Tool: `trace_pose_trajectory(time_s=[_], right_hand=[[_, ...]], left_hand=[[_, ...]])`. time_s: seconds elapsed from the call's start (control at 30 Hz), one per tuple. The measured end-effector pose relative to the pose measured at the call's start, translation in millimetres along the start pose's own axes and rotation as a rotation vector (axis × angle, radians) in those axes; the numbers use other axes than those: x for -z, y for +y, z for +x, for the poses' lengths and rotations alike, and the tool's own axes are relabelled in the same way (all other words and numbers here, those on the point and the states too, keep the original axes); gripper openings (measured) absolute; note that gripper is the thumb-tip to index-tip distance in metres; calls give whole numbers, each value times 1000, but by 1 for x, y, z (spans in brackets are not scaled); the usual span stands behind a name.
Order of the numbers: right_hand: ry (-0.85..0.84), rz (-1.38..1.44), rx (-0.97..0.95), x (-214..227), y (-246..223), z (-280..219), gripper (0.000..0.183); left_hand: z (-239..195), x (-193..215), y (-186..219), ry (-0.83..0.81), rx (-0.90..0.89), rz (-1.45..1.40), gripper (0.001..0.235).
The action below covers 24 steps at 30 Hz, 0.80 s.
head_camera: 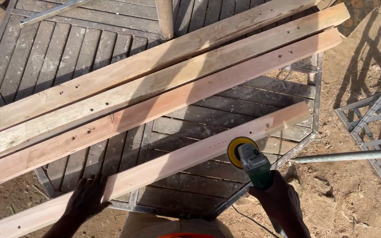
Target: The person is using an angle grinder with a sanding attachment to smooth the surface of several wooden planks laid out on a table.
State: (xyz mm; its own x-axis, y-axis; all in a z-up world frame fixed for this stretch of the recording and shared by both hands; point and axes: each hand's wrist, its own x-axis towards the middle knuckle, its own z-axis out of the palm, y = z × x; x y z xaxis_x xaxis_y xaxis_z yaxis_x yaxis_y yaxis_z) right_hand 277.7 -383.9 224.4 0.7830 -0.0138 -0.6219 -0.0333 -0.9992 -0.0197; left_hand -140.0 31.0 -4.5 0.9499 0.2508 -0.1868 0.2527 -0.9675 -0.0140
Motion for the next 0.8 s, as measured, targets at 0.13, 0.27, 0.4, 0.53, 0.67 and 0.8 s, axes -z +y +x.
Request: trace_pose_trajectory(time_s=[0.13,0.27,0.4,0.53,0.67,0.8], right_hand=[[-82,45,-25,17,-35,-17,61],[-20,36,133,8,-37,-7,62],[-34,-82,240,-5,-43,17,65],[-33,-98,345,-13,-55,30,60],[-35,-138,487,-21,-60,35,59],[-35,-185,548,-20,-64,42,51]], left_hand=[[85,71,83,-235,139,-186,131],[142,25,139,-123,-39,-246,125],[144,24,153,76,-4,-226,102],[147,19,164,48,42,-172,101],[138,55,181,-10,93,2,93],[127,44,192,129,95,232,94]])
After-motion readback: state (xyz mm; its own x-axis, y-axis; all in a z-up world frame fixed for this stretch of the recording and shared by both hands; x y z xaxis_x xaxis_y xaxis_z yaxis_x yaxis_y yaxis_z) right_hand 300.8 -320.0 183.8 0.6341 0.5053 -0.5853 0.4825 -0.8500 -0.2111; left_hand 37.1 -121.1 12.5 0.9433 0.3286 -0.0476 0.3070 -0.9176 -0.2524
